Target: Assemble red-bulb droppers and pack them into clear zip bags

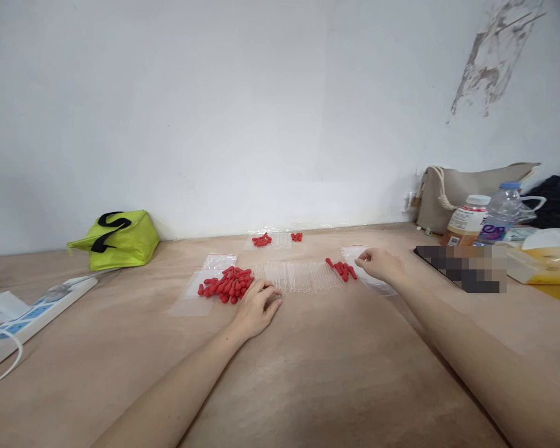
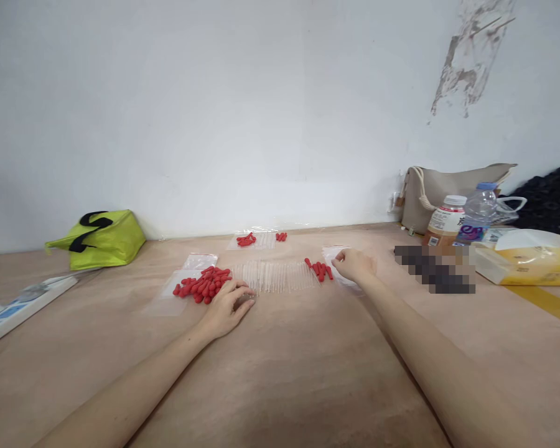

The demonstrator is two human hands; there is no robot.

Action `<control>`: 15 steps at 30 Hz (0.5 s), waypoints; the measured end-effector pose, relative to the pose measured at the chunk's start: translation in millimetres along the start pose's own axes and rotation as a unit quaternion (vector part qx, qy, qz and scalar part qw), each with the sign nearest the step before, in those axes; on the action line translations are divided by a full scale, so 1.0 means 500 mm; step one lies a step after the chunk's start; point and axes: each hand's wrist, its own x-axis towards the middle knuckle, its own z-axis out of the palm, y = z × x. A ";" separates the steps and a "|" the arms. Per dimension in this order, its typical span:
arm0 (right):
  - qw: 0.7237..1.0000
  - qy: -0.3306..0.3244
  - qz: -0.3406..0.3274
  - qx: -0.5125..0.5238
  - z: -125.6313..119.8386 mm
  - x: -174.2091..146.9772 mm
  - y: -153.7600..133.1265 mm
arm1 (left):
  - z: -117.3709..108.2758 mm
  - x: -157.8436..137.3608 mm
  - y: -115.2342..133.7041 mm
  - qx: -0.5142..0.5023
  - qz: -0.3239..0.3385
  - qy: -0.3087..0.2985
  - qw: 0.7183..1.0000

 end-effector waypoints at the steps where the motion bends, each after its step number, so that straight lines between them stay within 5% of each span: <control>1: 1.000 -0.012 0.004 -0.003 0.001 0.004 0.007 | 0.000 0.000 0.001 -0.001 0.001 0.000 1.000; 8: 0.997 -0.065 -0.025 0.016 0.017 -0.002 0.004 | -0.006 0.003 0.006 0.038 -0.010 0.012 0.999; 15: 0.998 -0.059 -0.010 0.033 0.020 -0.009 -0.006 | -0.005 0.003 0.006 0.132 -0.087 0.078 0.984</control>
